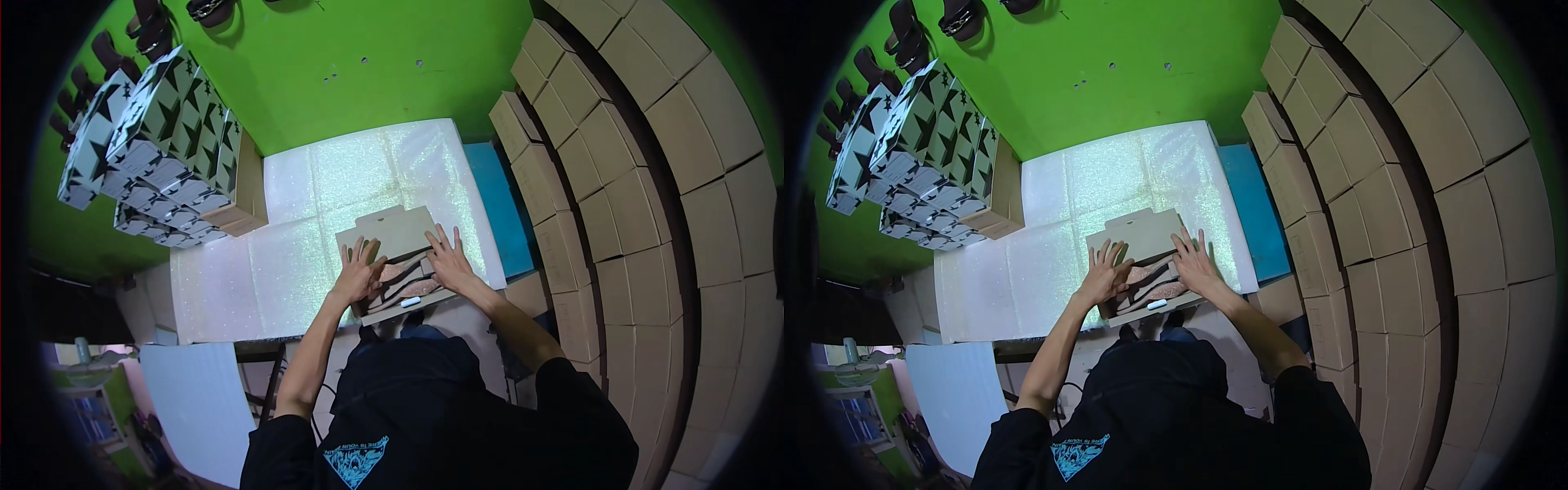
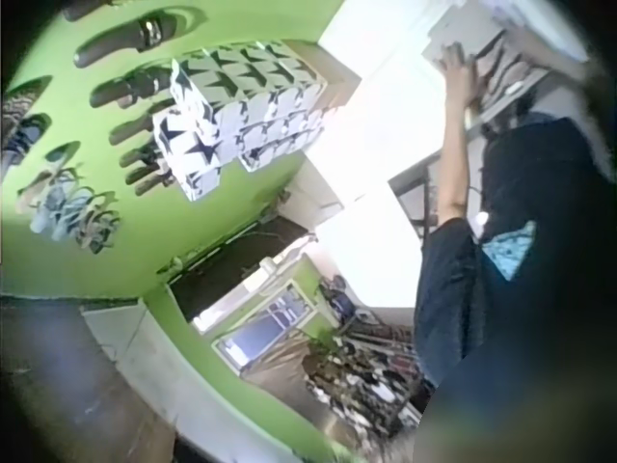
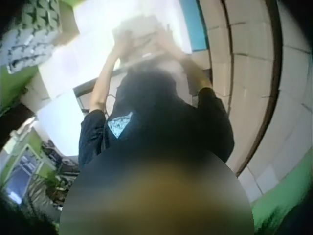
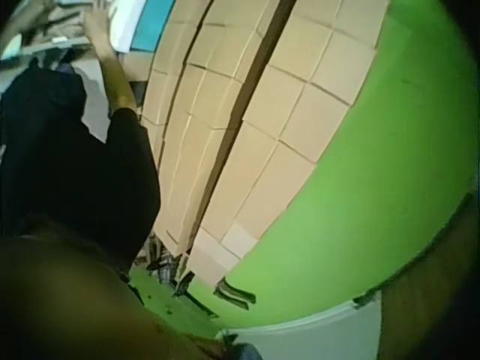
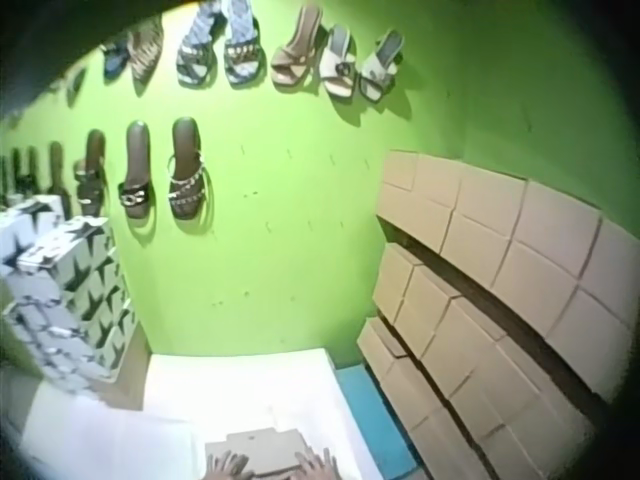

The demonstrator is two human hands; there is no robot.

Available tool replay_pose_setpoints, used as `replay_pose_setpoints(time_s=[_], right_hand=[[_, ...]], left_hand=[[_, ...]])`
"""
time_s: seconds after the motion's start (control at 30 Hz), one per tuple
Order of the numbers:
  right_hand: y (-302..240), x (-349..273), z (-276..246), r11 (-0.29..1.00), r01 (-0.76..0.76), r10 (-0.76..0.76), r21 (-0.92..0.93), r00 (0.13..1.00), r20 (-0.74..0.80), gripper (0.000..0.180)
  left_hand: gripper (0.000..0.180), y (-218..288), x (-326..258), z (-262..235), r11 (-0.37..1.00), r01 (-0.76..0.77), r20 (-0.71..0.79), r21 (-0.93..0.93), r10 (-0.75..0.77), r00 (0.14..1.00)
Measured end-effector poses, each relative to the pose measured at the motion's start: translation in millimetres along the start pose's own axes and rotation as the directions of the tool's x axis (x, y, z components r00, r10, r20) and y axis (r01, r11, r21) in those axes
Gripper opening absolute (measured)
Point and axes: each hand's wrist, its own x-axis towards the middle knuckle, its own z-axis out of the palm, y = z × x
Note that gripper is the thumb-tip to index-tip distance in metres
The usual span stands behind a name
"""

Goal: The recorder is packing various pairs of shoes and sandals into cardboard boxes and stacking them on a shelf.

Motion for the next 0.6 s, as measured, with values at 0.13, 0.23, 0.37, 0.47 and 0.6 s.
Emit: replay_pose_setpoints(time_s=[0.13,0.23,0.37,0.47,0.6], right_hand=[[-5,-3,1,0.995,0.018,-0.008,0.096,0.995,-0.103,0.027],[-7,-2,-5,0.993,-0.018,0.016,0.118,1.000,0.019,0.028],[-5,-6,2,0.992,-0.023,0.010,0.126,0.994,0.108,0.031],[5,-15,-4,0.969,-0.025,0.030,0.244,0.999,-0.016,0.035],[19,-39,2,0.924,-0.263,0.284,0.277,0.958,-0.039,0.053]], left_hand=[[0.077,-10,-5,5,0.999,0.042,-0.083,0.021,-0.040,0.996],[0.082,-8,-9,11,0.972,0.230,-0.186,0.039,-0.219,0.958],[0.083,-9,-10,13,0.944,0.314,-0.171,0.098,-0.295,0.940],[0.078,-6,-18,5,0.945,0.325,-0.211,0.033,-0.312,0.926],[0.068,0,-62,6,0.877,0.427,-0.324,-0.220,-0.479,0.816]])
